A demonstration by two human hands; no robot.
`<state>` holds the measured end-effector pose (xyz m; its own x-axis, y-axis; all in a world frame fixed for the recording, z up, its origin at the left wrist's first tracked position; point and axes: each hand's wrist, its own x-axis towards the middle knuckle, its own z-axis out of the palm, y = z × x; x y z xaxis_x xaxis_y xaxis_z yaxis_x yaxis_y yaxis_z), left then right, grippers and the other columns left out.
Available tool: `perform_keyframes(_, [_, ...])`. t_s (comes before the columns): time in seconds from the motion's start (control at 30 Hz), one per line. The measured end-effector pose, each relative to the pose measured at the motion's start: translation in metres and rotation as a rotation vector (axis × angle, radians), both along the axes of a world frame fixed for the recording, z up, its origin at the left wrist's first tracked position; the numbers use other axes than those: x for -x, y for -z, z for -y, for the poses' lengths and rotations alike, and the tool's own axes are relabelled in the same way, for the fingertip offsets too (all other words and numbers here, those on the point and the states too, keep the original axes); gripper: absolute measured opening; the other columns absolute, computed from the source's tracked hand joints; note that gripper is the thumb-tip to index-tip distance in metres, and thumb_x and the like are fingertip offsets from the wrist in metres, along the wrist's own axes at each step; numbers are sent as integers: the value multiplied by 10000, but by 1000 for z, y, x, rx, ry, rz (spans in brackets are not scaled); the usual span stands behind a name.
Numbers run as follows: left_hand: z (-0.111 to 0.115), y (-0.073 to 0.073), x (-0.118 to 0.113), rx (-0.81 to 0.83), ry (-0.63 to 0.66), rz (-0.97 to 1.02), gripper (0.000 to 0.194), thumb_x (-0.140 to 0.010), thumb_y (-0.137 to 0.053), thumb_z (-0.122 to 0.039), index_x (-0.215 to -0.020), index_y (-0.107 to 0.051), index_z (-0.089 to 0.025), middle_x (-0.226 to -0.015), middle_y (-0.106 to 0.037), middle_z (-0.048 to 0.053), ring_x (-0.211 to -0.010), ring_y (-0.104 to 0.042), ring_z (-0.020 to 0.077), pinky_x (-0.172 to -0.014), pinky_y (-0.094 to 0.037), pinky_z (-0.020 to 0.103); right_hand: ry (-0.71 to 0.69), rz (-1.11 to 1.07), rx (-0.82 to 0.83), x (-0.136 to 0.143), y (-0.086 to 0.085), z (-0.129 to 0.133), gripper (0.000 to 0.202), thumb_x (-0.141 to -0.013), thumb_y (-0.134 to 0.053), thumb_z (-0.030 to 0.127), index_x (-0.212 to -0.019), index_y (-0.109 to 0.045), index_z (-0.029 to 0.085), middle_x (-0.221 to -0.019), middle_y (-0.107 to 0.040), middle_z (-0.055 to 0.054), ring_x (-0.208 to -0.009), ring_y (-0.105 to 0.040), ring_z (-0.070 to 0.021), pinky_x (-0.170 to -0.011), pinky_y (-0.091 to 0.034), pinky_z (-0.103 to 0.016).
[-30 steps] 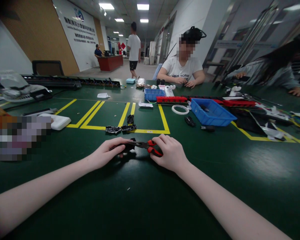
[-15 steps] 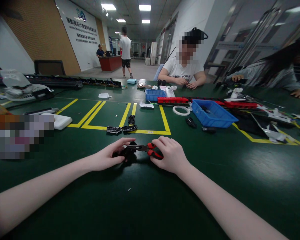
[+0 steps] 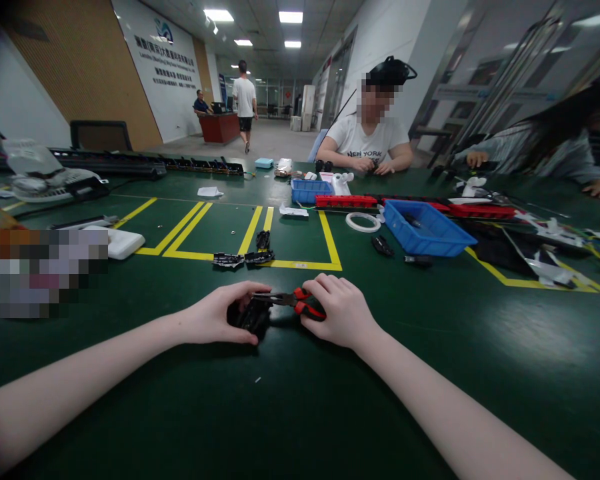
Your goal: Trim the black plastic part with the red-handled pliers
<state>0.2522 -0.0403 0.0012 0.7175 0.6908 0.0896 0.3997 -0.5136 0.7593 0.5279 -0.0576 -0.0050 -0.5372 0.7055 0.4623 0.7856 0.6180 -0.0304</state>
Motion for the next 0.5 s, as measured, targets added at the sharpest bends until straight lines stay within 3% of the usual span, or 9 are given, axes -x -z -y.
perform_keyframes(0.13, [3, 3, -2, 10, -6, 2, 769, -667, -818, -416, -1326, -464, -233, -1269, -558, 99, -1055, -566, 278, -838, -487, 401, -13, 50, 0, 1, 0, 1, 343, -724, -643, 336, -1024, -608, 172, -973, -660, -111, -836, -619, -255, -723, -480, -379])
perform_keyframes(0.27, [3, 3, -3, 8, 13, 9, 785, -643, -837, -391, -1319, -471, -234, -1278, -553, 112, -1062, -569, 292, -844, -485, 419, -26, 66, -3, 1, -1, 0, 355, -719, -646, 328, -1033, -609, 167, -981, -659, -116, -836, -617, -257, -725, -479, -383])
perform_keyframes(0.5, [10, -12, -2, -34, -7, 30, 679, -712, -800, -363, -1306, -495, -237, -1258, -567, 99, -1039, -576, 268, -828, -494, 389, -22, 36, -8, 3, -1, 2, 330, -740, -634, 310, -1027, -597, 150, -964, -652, -119, -829, -617, -251, -725, -503, -380])
